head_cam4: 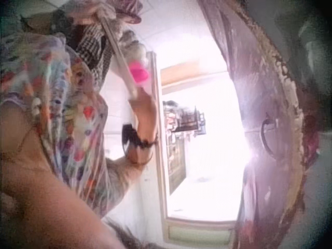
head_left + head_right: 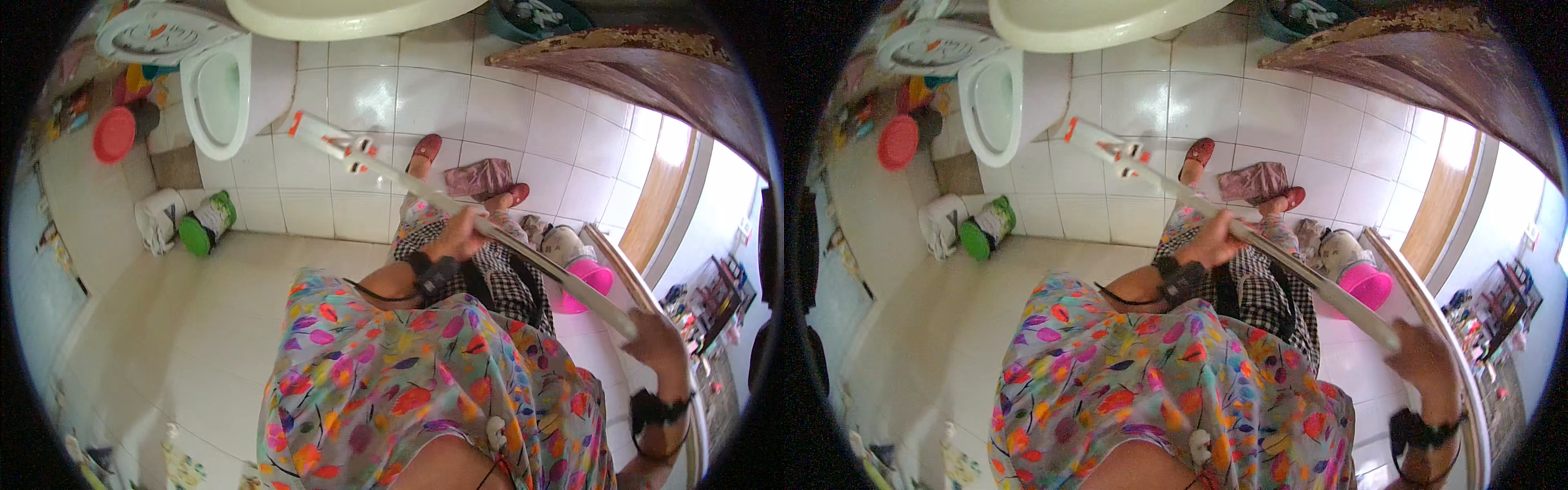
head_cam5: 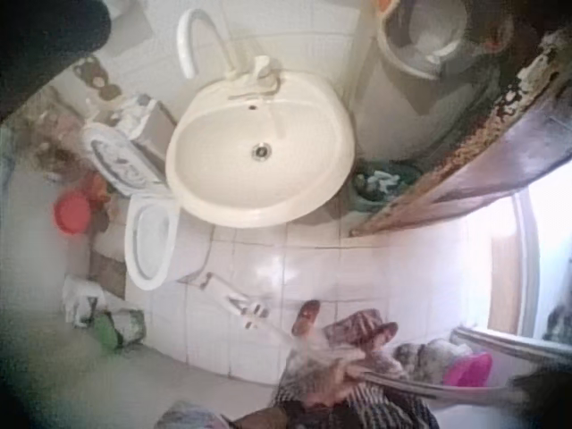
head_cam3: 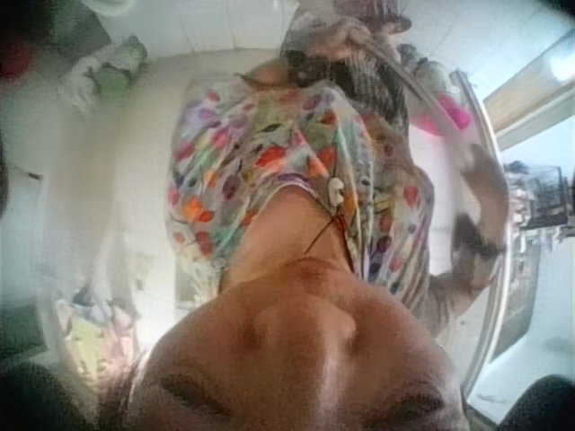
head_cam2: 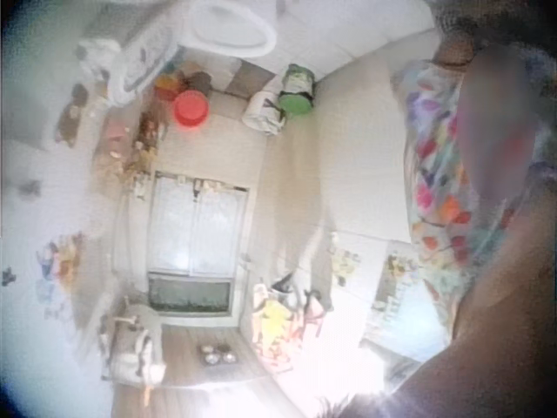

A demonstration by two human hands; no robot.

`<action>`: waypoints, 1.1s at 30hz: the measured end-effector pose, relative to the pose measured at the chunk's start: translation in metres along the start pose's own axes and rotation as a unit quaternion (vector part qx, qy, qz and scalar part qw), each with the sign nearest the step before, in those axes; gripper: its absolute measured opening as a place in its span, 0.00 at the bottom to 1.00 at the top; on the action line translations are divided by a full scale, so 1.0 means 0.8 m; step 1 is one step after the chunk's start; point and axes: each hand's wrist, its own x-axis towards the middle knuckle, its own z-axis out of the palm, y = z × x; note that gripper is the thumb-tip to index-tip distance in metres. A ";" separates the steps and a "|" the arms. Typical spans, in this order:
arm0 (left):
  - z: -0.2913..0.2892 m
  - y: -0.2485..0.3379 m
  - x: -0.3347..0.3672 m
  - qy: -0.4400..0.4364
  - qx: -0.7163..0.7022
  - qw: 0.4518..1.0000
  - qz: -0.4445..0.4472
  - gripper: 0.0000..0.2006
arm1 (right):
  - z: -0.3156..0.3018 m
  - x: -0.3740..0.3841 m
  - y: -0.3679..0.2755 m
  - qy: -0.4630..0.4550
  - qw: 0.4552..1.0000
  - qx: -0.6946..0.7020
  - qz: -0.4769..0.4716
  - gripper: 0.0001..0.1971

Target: The person mops the tiled floor in a bathroom, rinses the mop head under a sink faucet, and continues mopping into an adjacent room. The person handles a mop and a faucet, and moves between rooms while cleaning.

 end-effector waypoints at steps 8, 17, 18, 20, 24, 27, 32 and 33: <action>-0.104 -0.116 -0.045 0.371 -0.438 0.730 -0.370 0.19 | -0.003 0.152 -0.058 0.006 0.961 -0.056 -0.272 0.17; 0.196 -0.049 0.048 0.092 -0.363 0.853 -0.363 0.20 | 0.059 -0.017 0.169 0.213 0.968 -0.076 -0.108 0.16; 0.241 -0.029 0.063 0.152 -0.472 0.766 -0.410 0.20 | 0.075 -0.041 0.184 0.208 0.975 -0.061 -0.047 0.18; 0.300 0.002 0.075 0.142 -0.491 0.688 -0.515 0.23 | 0.126 -0.095 0.204 0.217 0.975 -0.013 0.035 0.22; 0.421 0.016 0.062 -0.016 -0.394 0.719 -0.572 0.23 | 0.243 -0.179 0.248 0.201 0.967 0.085 0.129 0.25; 0.510 0.007 0.068 -0.073 -0.323 0.721 -0.608 0.23 | 0.303 -0.213 0.276 0.164 0.943 0.185 0.224 0.28; 0.592 -0.018 0.077 -0.110 -0.241 0.681 -0.682 0.21 | 0.379 -0.229 0.235 0.150 0.904 0.258 0.307 0.28; 0.593 -0.023 0.070 -0.120 -0.210 0.693 -0.679 0.21 | 0.388 -0.230 0.219 0.152 0.892 0.290 0.312 0.28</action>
